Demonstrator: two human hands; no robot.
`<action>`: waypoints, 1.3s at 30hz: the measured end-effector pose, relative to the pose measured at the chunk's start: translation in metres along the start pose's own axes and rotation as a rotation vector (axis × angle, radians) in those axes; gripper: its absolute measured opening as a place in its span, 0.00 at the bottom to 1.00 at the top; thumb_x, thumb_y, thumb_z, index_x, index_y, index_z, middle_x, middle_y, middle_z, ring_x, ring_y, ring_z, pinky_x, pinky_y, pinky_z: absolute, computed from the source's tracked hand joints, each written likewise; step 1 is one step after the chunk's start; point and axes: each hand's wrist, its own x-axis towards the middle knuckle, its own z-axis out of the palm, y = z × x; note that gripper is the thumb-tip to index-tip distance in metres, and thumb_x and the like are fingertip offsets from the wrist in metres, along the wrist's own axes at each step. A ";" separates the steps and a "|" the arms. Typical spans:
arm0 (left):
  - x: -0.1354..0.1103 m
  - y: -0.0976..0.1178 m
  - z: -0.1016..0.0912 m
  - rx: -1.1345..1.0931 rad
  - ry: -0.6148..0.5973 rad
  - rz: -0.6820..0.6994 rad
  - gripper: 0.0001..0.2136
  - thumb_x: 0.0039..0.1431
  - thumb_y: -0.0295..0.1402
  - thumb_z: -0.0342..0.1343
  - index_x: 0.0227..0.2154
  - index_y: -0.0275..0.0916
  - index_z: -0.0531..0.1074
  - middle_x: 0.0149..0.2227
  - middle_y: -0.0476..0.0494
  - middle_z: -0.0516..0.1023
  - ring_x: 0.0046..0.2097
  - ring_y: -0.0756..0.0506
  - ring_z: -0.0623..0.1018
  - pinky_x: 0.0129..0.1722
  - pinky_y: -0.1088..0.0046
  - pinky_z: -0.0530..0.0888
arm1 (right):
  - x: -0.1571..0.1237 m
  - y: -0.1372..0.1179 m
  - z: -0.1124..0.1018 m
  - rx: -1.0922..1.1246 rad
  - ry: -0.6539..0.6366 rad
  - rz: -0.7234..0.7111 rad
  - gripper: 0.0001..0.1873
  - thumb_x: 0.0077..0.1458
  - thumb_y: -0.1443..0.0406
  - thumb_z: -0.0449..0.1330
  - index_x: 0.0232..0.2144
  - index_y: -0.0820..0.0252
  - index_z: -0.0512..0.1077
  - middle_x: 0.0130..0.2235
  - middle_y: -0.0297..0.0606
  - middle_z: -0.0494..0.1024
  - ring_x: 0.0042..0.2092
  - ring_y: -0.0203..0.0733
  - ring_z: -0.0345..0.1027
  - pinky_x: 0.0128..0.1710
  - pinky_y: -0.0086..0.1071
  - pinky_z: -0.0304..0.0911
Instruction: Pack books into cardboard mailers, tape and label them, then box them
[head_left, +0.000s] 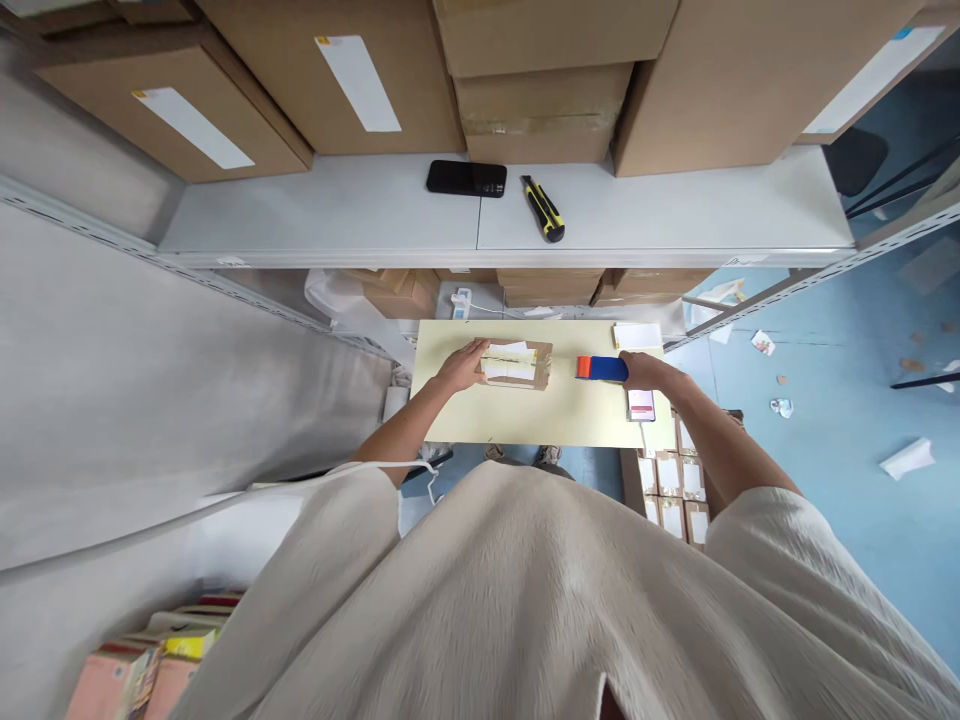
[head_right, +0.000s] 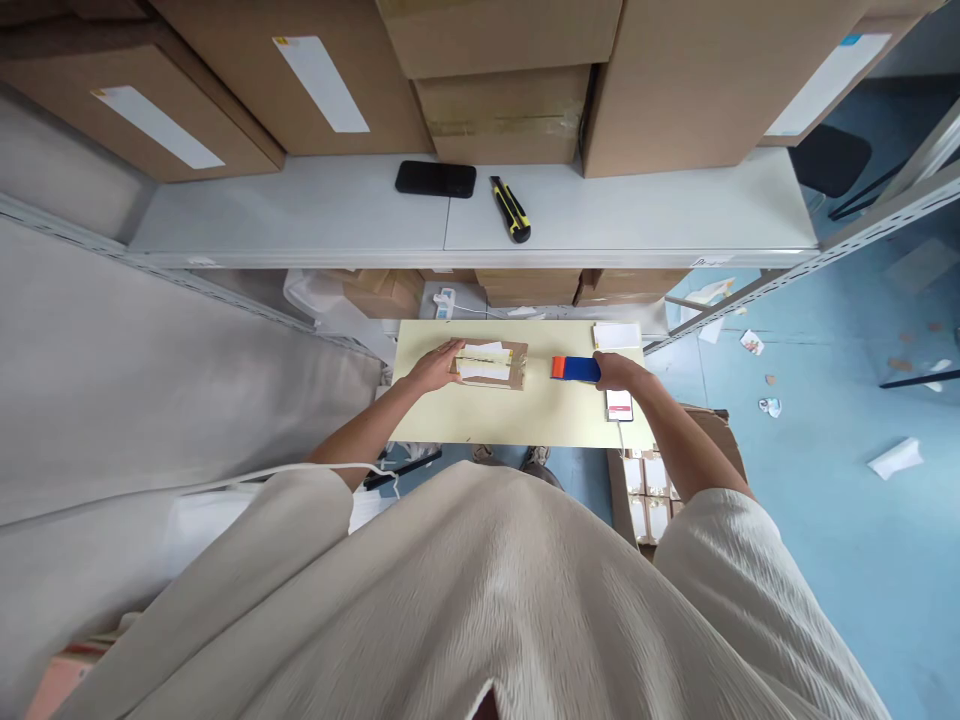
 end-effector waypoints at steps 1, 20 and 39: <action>0.000 0.000 0.000 0.001 -0.001 0.004 0.50 0.64 0.35 0.70 0.84 0.42 0.52 0.85 0.36 0.55 0.84 0.37 0.57 0.82 0.61 0.60 | 0.003 -0.003 0.002 -0.012 -0.002 0.007 0.29 0.50 0.67 0.76 0.53 0.57 0.74 0.50 0.52 0.86 0.46 0.57 0.82 0.39 0.39 0.69; 0.004 0.000 0.000 0.030 -0.025 0.002 0.52 0.63 0.36 0.71 0.84 0.42 0.51 0.85 0.32 0.54 0.85 0.34 0.56 0.82 0.56 0.59 | 0.031 -0.093 0.010 -0.183 0.016 0.043 0.30 0.54 0.69 0.72 0.58 0.60 0.73 0.52 0.57 0.85 0.56 0.64 0.83 0.58 0.50 0.69; 0.011 -0.011 0.010 0.003 0.022 0.068 0.49 0.61 0.36 0.69 0.83 0.39 0.55 0.84 0.33 0.58 0.84 0.30 0.58 0.81 0.54 0.62 | 0.014 -0.134 0.007 -0.315 0.046 0.088 0.28 0.60 0.67 0.70 0.61 0.66 0.74 0.51 0.60 0.86 0.55 0.64 0.82 0.67 0.53 0.54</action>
